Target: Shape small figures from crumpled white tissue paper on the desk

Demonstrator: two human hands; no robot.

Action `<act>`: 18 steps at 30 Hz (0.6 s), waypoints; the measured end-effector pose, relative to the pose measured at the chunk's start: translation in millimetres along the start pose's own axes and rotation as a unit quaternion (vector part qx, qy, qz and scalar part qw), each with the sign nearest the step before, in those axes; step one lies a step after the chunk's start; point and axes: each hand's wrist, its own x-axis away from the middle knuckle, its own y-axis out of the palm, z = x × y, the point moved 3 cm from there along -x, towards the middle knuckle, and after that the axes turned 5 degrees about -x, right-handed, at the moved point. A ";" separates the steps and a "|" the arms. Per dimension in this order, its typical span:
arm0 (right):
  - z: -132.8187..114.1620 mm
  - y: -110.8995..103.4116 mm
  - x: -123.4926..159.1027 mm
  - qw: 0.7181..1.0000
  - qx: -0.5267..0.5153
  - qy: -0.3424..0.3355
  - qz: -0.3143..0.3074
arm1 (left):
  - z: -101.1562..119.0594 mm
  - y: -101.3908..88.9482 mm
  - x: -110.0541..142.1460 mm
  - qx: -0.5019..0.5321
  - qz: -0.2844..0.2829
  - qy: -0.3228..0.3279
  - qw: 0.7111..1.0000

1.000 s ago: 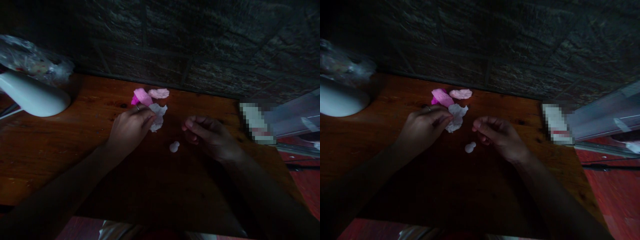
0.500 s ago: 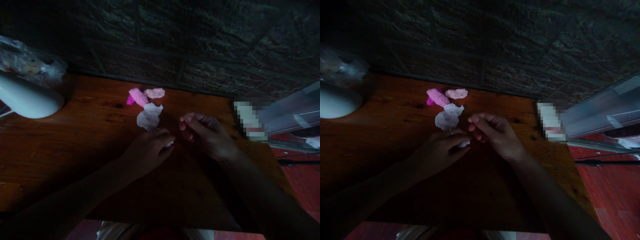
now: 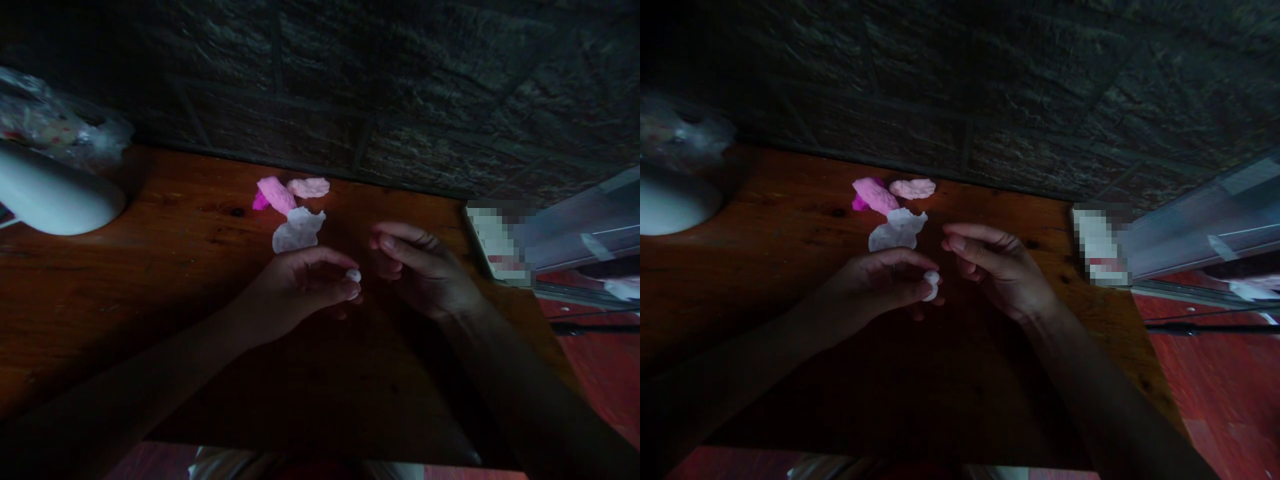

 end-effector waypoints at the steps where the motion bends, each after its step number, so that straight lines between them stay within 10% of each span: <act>1: 1.0 -0.2 0.2 1.000 -0.001 0.003 -0.005 | 0.5 -0.1 0.4 0.002 -0.002 0.003 1.000; 18: -1.8 2.1 2.4 0.996 -0.034 0.080 -0.011 | -3.7 -3.0 0.1 -0.036 0.010 0.026 0.999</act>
